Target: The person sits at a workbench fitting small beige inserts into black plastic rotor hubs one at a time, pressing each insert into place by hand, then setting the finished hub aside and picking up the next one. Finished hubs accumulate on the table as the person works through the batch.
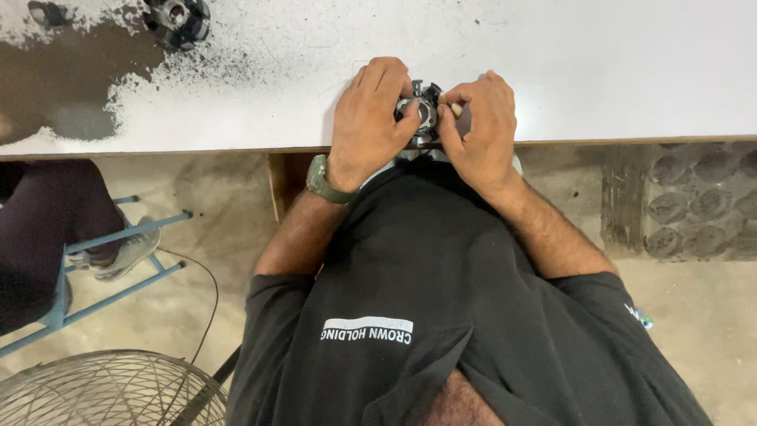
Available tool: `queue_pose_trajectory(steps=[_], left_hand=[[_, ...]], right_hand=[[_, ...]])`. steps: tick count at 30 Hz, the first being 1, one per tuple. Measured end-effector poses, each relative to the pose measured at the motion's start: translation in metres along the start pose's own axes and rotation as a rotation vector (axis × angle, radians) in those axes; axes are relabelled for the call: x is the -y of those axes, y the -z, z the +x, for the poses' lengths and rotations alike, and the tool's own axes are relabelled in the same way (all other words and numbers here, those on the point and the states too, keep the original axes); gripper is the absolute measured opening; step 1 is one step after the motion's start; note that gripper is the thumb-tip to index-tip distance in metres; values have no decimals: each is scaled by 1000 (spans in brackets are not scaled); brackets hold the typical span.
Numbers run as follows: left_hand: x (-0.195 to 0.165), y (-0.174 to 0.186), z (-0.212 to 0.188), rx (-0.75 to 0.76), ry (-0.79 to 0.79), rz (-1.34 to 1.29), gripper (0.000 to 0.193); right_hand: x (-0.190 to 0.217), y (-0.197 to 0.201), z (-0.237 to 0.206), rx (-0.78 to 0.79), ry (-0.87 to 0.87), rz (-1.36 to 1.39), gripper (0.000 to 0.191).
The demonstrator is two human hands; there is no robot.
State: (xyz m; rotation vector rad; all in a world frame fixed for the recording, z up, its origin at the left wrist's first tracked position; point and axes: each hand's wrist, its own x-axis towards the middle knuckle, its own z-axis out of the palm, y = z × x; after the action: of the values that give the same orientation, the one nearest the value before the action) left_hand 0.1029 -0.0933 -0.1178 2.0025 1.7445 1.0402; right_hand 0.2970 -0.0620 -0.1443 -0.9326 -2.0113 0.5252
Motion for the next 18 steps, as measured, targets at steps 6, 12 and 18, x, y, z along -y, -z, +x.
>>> queue_pose_trajectory(steps=[6, 12, 18], left_hand=[[2, 0, -2, -19, -125, 113, 16], [5, 8, -2, 69, -282, 199, 17], [-3, 4, -2, 84, -115, 16, 15]], right_hand=[[-2, 4, -1, 16, -1, 5, 21], [-4, 3, -1, 20, -4, 5, 22], [-4, 4, -3, 7, 18, 17, 23]])
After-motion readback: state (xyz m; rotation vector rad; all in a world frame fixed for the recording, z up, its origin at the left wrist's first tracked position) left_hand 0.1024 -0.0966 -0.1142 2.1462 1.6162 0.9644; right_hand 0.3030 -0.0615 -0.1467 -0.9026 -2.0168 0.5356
